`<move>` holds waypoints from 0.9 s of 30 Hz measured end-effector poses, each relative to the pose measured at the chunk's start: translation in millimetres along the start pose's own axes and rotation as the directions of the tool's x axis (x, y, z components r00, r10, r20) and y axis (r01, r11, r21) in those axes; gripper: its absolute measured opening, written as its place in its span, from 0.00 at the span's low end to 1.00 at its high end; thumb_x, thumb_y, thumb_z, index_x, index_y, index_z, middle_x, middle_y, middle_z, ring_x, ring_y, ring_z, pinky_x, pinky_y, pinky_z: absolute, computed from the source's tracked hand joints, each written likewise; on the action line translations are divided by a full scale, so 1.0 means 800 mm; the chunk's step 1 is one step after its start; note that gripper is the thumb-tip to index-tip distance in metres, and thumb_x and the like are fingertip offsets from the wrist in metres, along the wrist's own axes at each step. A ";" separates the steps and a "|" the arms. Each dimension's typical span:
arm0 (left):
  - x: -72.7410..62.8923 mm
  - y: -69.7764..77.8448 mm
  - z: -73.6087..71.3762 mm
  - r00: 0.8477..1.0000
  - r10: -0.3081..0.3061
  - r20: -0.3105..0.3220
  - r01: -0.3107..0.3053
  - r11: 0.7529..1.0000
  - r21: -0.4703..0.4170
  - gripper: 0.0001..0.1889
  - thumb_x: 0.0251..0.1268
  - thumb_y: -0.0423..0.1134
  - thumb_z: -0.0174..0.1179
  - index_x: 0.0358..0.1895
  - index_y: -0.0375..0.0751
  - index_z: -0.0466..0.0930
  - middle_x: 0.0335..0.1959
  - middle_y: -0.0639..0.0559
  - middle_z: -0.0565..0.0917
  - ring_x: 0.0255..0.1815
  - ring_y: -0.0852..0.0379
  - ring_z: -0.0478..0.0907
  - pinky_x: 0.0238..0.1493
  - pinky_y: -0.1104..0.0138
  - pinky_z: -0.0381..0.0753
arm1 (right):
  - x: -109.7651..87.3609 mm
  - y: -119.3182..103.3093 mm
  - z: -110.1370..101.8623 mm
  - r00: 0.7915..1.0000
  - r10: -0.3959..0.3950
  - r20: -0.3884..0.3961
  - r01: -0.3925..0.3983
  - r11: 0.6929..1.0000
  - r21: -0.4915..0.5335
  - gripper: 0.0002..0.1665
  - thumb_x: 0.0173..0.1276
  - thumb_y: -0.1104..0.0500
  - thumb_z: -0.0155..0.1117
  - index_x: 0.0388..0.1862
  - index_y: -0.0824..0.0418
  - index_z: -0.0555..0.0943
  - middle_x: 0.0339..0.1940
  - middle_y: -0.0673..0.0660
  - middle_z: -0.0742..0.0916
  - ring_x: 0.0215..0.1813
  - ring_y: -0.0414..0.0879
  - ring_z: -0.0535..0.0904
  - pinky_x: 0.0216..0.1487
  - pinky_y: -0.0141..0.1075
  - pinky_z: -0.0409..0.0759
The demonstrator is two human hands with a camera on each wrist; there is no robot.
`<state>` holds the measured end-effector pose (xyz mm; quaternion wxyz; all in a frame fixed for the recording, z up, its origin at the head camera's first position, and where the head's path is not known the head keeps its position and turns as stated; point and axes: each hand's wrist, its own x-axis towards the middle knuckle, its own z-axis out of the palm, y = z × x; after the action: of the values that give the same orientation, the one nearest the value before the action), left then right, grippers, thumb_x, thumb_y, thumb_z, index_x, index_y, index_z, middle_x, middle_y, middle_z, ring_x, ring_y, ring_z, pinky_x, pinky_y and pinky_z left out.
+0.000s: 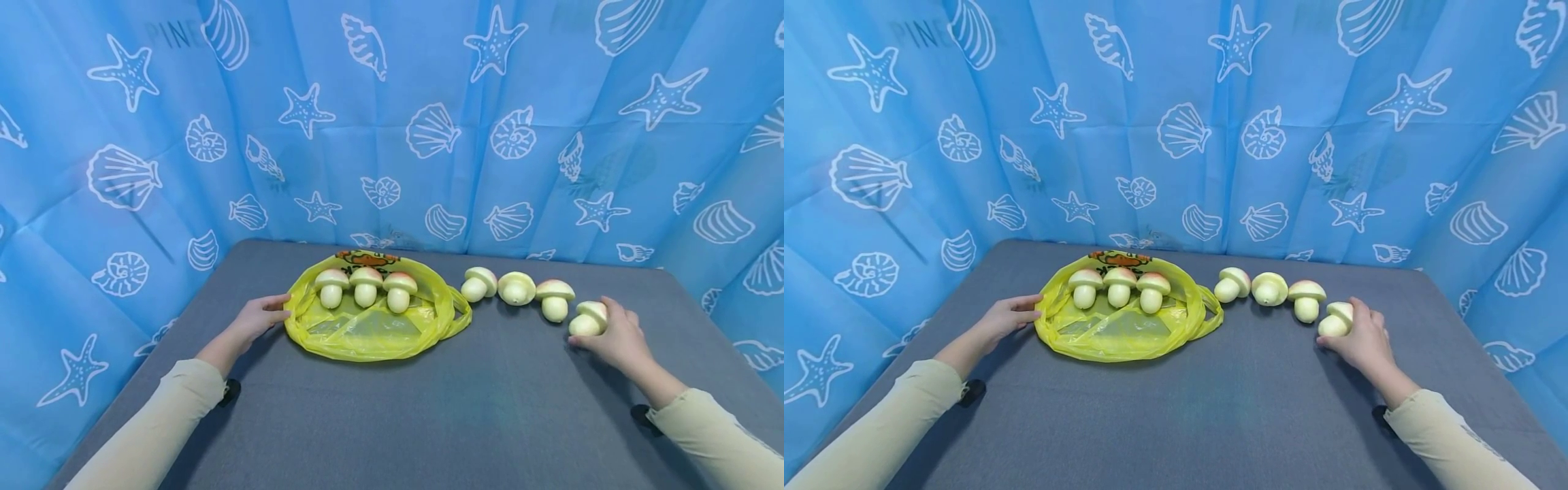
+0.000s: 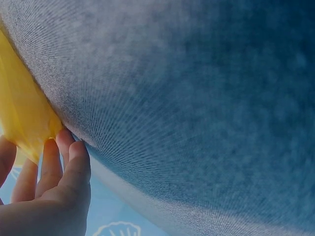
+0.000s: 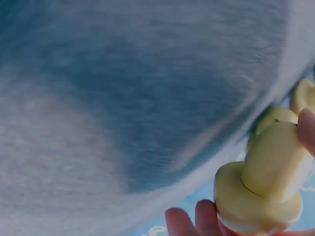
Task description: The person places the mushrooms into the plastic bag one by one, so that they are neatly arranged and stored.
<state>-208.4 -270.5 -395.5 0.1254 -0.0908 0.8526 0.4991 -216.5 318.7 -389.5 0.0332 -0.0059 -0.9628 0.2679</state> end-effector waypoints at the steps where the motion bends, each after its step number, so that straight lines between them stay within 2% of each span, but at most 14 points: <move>1: 0.000 0.000 -0.001 1.000 0.002 0.002 -0.002 1.000 0.000 0.30 0.75 0.38 0.52 0.74 0.33 0.56 0.73 0.31 0.58 0.72 0.36 0.56 0.68 0.46 0.61 | 0.000 -0.002 -0.001 1.000 -0.004 0.002 0.004 1.000 0.010 0.59 0.55 0.57 0.74 0.69 0.85 0.46 0.57 0.87 0.61 0.54 0.80 0.60 0.47 0.68 0.66; 4: 0.000 0.000 0.000 1.000 0.002 0.003 -0.002 1.000 -0.004 0.30 0.75 0.38 0.52 0.74 0.33 0.56 0.72 0.31 0.59 0.72 0.36 0.56 0.68 0.46 0.61 | -0.001 -0.009 -0.006 1.000 -0.006 0.013 0.005 0.999 0.052 0.59 0.56 0.59 0.74 0.68 0.87 0.45 0.57 0.88 0.61 0.56 0.79 0.60 0.49 0.68 0.66; 10: -0.001 0.001 0.000 1.000 -0.004 0.002 0.004 1.000 -0.009 0.29 0.75 0.38 0.51 0.74 0.33 0.56 0.73 0.31 0.59 0.72 0.37 0.56 0.68 0.46 0.61 | -0.005 -0.018 -0.016 0.999 0.037 0.021 -0.040 0.988 0.148 0.59 0.59 0.58 0.72 0.68 0.87 0.43 0.60 0.88 0.59 0.57 0.78 0.61 0.51 0.66 0.66; 15: -0.001 0.001 0.000 1.000 -0.010 -0.004 0.010 1.000 -0.003 0.29 0.75 0.38 0.51 0.74 0.33 0.56 0.73 0.32 0.59 0.72 0.37 0.56 0.68 0.47 0.62 | -0.008 -0.027 -0.023 1.000 0.020 0.004 -0.020 0.981 0.191 0.58 0.60 0.59 0.71 0.69 0.86 0.42 0.61 0.87 0.59 0.58 0.77 0.61 0.52 0.63 0.66; 27: 0.000 0.002 -0.001 1.000 -0.001 0.005 0.001 1.000 0.004 0.29 0.75 0.38 0.51 0.74 0.33 0.56 0.72 0.31 0.59 0.72 0.36 0.56 0.68 0.46 0.62 | -0.020 -0.055 -0.034 0.999 -0.021 0.038 0.013 0.981 0.193 0.59 0.61 0.60 0.71 0.71 0.83 0.41 0.65 0.86 0.57 0.62 0.77 0.58 0.53 0.64 0.64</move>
<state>-208.5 -270.3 -394.0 0.1280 -0.0895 0.8533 0.4975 -198.2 294.5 -344.2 0.0166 0.0111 -0.9328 0.3598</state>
